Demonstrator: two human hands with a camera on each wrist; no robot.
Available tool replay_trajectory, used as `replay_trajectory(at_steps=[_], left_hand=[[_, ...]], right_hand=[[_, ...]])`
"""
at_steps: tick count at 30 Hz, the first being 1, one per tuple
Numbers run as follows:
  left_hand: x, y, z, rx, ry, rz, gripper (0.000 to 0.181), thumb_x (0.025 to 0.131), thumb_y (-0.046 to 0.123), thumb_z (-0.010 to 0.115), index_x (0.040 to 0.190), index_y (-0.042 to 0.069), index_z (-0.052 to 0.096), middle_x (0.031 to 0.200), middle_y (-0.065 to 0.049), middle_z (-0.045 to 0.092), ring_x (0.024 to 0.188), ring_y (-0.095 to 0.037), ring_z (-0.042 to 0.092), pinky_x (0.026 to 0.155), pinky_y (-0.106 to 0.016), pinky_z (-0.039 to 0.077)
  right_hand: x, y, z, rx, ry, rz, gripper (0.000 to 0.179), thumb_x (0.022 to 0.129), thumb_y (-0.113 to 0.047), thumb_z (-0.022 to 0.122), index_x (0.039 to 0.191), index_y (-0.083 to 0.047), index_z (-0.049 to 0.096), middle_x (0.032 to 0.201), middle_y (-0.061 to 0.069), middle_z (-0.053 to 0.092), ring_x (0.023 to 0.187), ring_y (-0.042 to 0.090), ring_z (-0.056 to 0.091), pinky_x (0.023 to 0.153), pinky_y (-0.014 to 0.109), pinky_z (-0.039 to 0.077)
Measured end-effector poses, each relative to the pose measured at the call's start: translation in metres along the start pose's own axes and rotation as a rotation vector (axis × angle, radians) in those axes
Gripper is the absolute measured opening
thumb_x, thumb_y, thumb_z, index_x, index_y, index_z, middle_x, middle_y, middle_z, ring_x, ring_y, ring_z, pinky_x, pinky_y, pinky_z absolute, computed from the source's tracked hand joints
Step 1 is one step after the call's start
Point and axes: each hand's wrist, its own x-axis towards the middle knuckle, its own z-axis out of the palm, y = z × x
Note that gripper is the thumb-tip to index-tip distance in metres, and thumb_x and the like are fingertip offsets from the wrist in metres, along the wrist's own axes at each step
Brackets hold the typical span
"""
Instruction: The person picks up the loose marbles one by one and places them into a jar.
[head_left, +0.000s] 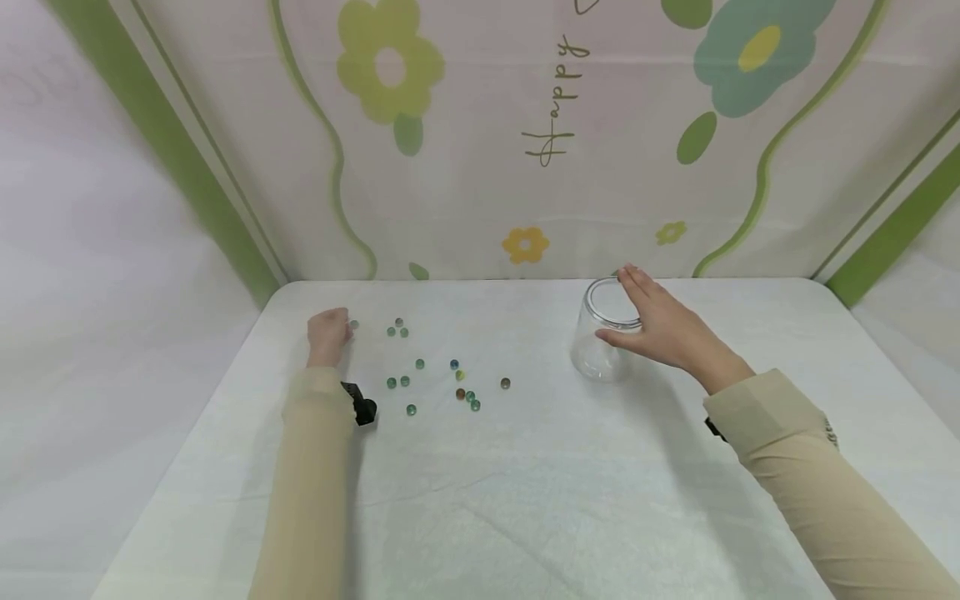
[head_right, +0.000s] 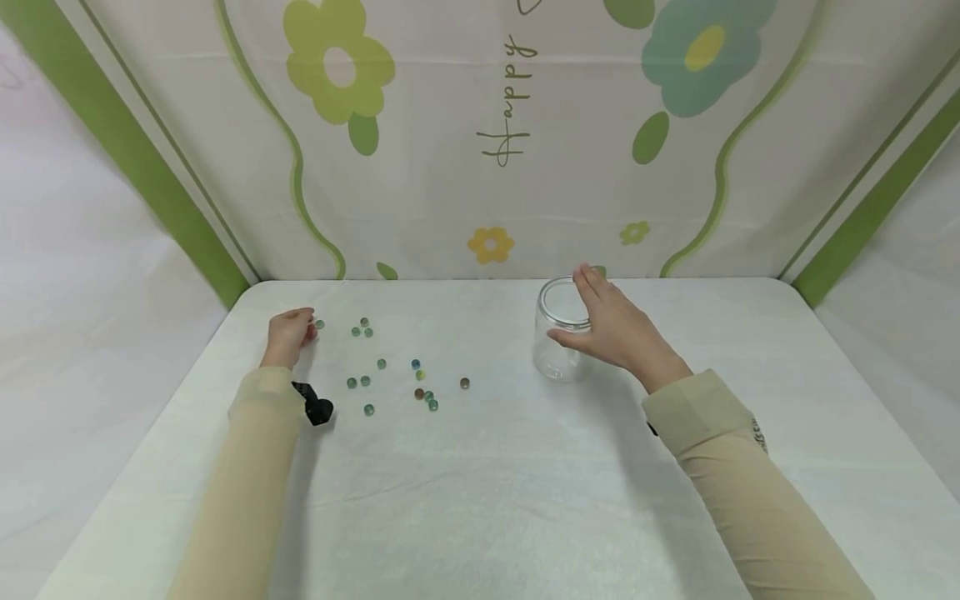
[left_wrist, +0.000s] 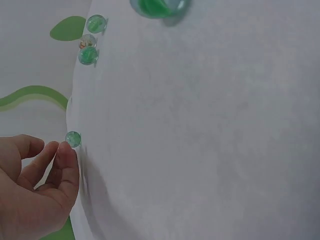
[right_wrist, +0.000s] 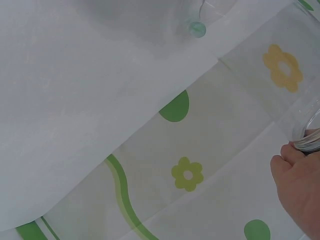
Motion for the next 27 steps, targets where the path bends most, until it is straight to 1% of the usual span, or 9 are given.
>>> replay_trajectory(at_steps=[2, 4, 7, 10, 13, 15, 19, 23, 27], left_hand=[[0.0016, -0.0016, 0.0022, 0.048, -0.007, 0.022, 0.047, 0.100, 0.021, 0.036, 0.143, 0.003, 0.040, 0.137, -0.015, 0.052, 0.089, -0.006, 0.052, 0.099, -0.023, 0.046], [0.0021, -0.0031, 0.0037, 0.075, -0.016, 0.042, 0.046, 0.099, 0.017, 0.036, 0.143, 0.002, 0.041, 0.146, -0.017, 0.045, 0.102, -0.014, 0.055, 0.105, -0.027, 0.045], [0.0019, -0.0050, 0.0052, 0.120, -0.011, 0.078, 0.047, 0.095, 0.009, 0.037, 0.141, -0.001, 0.043, 0.146, -0.020, 0.044, 0.121, -0.026, 0.051, 0.107, -0.033, 0.044], [0.0011, -0.0065, 0.0065, 0.152, -0.003, 0.109, 0.050, 0.090, 0.004, 0.039, 0.139, -0.002, 0.045, 0.144, -0.022, 0.046, 0.131, -0.033, 0.044, 0.109, -0.038, 0.042], [0.0012, -0.0077, 0.0078, 0.171, 0.001, 0.131, 0.052, 0.087, 0.002, 0.040, 0.138, -0.003, 0.046, 0.143, -0.023, 0.046, 0.134, -0.035, 0.040, 0.111, -0.042, 0.039], [0.0012, -0.0078, 0.0084, 0.180, 0.002, 0.140, 0.051, 0.087, 0.002, 0.040, 0.137, -0.003, 0.047, 0.142, -0.024, 0.047, 0.135, -0.036, 0.040, 0.112, -0.044, 0.038], [-0.0002, -0.0072, 0.0067, 0.173, 0.001, 0.133, 0.051, 0.087, 0.002, 0.039, 0.137, -0.003, 0.047, 0.143, -0.023, 0.046, 0.137, -0.036, 0.038, 0.114, -0.044, 0.037], [-0.0028, -0.0051, 0.0043, 0.128, -0.010, 0.107, 0.052, 0.087, 0.003, 0.039, 0.139, -0.002, 0.045, 0.146, -0.021, 0.044, 0.139, -0.033, 0.035, 0.116, -0.041, 0.035], [-0.0039, -0.0015, 0.0040, 0.070, -0.037, 0.084, 0.047, 0.094, 0.009, 0.041, 0.141, 0.001, 0.044, 0.147, -0.018, 0.043, 0.134, -0.028, 0.042, 0.115, -0.036, 0.038]], right_hand=[[-0.0003, -0.0001, -0.0003, 0.002, -0.003, 0.000, 0.102, 0.086, -0.061, 0.057, 0.153, -0.001, 0.007, 0.161, 0.019, 0.005, 0.147, 0.040, 0.010, 0.117, 0.062, 0.019], [-0.0007, -0.0002, -0.0006, 0.004, -0.005, 0.004, 0.102, 0.087, -0.061, 0.057, 0.153, -0.002, 0.006, 0.161, 0.019, 0.004, 0.148, 0.039, 0.009, 0.118, 0.061, 0.019], [-0.0009, -0.0003, -0.0006, 0.007, -0.008, 0.004, 0.102, 0.087, -0.061, 0.056, 0.153, -0.002, 0.005, 0.161, 0.019, 0.004, 0.148, 0.039, 0.008, 0.118, 0.061, 0.018], [-0.0008, -0.0004, -0.0005, 0.008, -0.008, -0.001, 0.103, 0.087, -0.061, 0.057, 0.153, -0.001, 0.006, 0.161, 0.019, 0.004, 0.148, 0.039, 0.009, 0.118, 0.061, 0.018], [-0.0007, -0.0008, -0.0008, 0.008, -0.009, 0.000, 0.103, 0.087, -0.061, 0.057, 0.153, -0.001, 0.006, 0.161, 0.019, 0.005, 0.148, 0.039, 0.009, 0.118, 0.061, 0.018], [-0.0005, -0.0009, -0.0009, 0.006, -0.013, 0.001, 0.103, 0.087, -0.061, 0.057, 0.153, -0.001, 0.006, 0.161, 0.019, 0.004, 0.148, 0.039, 0.009, 0.118, 0.061, 0.018], [-0.0003, -0.0026, -0.0022, 0.002, -0.021, 0.002, 0.102, 0.087, -0.060, 0.057, 0.153, -0.001, 0.005, 0.161, 0.020, 0.003, 0.147, 0.039, 0.008, 0.118, 0.061, 0.018], [-0.0007, -0.0032, -0.0027, 0.003, -0.026, 0.005, 0.102, 0.087, -0.060, 0.057, 0.153, -0.001, 0.005, 0.161, 0.020, 0.004, 0.147, 0.040, 0.009, 0.118, 0.061, 0.018], [-0.0009, -0.0021, -0.0027, 0.001, -0.023, 0.006, 0.102, 0.087, -0.059, 0.057, 0.153, -0.001, 0.006, 0.161, 0.021, 0.004, 0.147, 0.040, 0.009, 0.118, 0.061, 0.018]])
